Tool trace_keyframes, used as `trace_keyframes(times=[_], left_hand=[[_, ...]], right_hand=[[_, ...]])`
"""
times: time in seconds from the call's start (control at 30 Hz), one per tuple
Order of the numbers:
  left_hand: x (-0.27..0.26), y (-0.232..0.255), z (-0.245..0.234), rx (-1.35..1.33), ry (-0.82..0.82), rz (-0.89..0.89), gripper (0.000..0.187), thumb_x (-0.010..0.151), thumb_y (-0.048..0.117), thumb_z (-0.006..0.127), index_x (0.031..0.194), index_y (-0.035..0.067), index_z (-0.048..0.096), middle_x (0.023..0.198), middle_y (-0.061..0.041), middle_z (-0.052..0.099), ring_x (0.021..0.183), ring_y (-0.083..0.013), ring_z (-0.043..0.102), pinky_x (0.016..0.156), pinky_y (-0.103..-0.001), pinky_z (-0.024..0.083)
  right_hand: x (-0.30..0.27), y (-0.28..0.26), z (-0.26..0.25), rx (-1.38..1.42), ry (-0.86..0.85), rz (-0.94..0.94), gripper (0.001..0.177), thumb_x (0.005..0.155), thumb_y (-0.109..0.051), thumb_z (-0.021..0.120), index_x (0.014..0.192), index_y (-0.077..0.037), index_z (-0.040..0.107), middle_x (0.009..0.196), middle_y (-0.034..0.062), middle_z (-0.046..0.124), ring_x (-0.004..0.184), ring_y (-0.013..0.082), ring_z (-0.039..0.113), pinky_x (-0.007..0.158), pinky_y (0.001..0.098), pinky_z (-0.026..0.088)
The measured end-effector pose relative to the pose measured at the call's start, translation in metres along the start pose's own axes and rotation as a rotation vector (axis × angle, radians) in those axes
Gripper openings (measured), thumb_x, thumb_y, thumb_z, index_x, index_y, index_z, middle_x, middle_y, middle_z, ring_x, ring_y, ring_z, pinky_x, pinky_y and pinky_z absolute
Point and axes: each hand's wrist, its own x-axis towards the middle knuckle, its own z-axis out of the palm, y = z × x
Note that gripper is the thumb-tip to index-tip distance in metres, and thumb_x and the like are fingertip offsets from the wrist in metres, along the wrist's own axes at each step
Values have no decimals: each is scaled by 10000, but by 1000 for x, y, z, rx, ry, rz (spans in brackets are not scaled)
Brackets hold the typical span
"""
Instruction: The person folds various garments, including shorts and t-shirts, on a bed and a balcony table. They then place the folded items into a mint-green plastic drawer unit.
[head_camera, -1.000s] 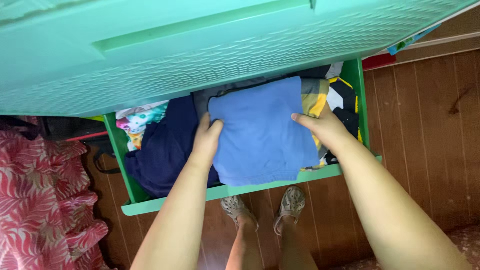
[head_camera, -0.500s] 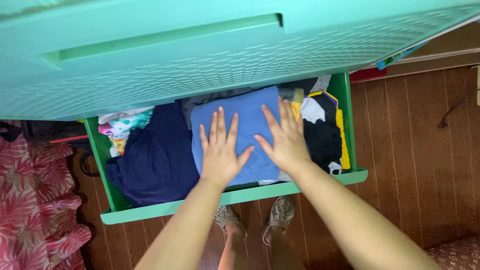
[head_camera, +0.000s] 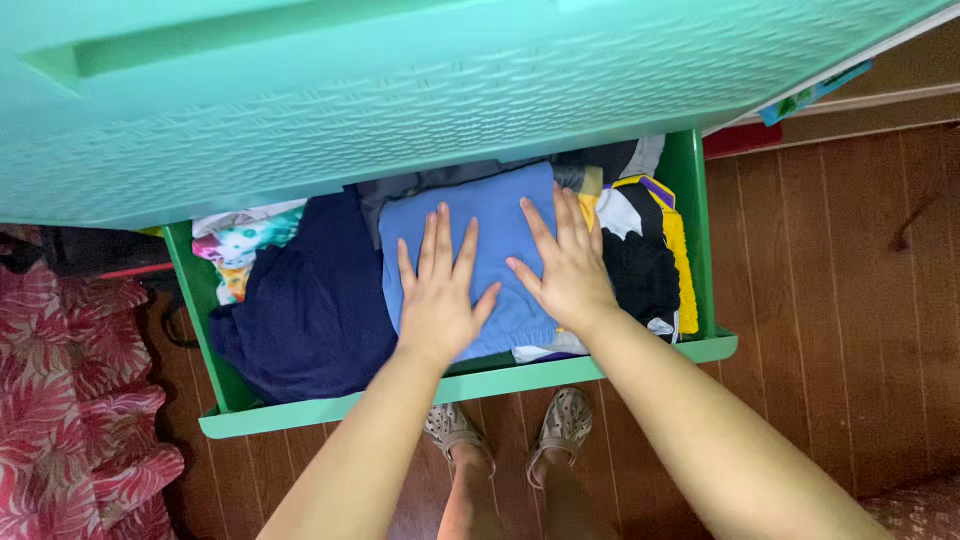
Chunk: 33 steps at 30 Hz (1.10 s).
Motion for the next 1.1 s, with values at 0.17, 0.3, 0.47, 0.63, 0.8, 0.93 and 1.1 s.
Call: trace_keyframes(times=[0.17, 0.3, 0.47, 0.63, 0.8, 0.93, 1.1], left_hand=[[-74, 29, -34, -205, -249, 139, 983, 765, 464, 740, 1563, 127, 278, 1651, -235, 124, 1515, -374, 142, 1177, -637, 100], [-103, 16, -28, 305, -376, 169, 994, 785, 297, 765, 1612, 211, 221, 1682, -141, 140, 1518, -265, 195, 1171, -606, 175], [-100, -7, -16, 367, -311, 248, 1022, 737, 225, 801, 1589, 231, 236, 1673, -110, 183, 1498, -238, 241, 1146, -633, 223], [-96, -11, -24, 183, -388, 210, 1034, 704, 203, 816, 1574, 259, 261, 1651, -77, 198, 1493, -219, 253, 1155, -654, 212], [-81, -15, -42, 122, -372, 228, 1005, 693, 186, 827, 1553, 256, 313, 1642, -73, 234, 1487, -218, 274, 1157, -654, 202], [-71, -16, -56, 52, -462, 227, 1063, 672, 205, 849, 1591, 269, 317, 1690, -79, 216, 1488, -232, 254, 1158, -666, 171], [-51, -17, -54, 17, -354, 216, 1022, 667, 213, 864, 1555, 270, 361, 1653, -67, 264, 1475, -223, 289, 1144, -682, 185]], right_hand=[[-21, -16, -48, -32, 1, -7, 727, 892, -388, 732, 1528, -174, 449, 1612, 266, 242, 1504, 442, 230, 1198, 618, 180], [-101, -31, -73, 356, 32, 85, 484, 918, -185, 658, 1376, -83, 536, 1434, 209, 526, 1370, 384, 489, 1149, 518, 428], [-174, -25, -40, 1340, -710, 1302, 324, 987, -183, 523, 1262, -17, 566, 1196, 272, 672, 1053, 377, 689, 922, 521, 556], [-161, -2, 8, 1943, -219, 1167, 466, 914, -15, 540, 1367, 64, 463, 1325, 189, 639, 1227, 350, 646, 1079, 528, 511], [-148, -1, 8, 1910, -246, 1130, 437, 915, 24, 565, 1337, 96, 481, 1304, 236, 623, 1221, 361, 642, 1076, 517, 503], [-139, -3, -2, 1896, -237, 1181, 377, 913, 18, 558, 1279, 109, 547, 1274, 237, 669, 1204, 346, 660, 1083, 493, 515], [-114, 15, -2, 1873, -254, 1120, 344, 927, 23, 568, 1262, 94, 533, 1248, 224, 649, 1204, 339, 643, 1085, 499, 516]])
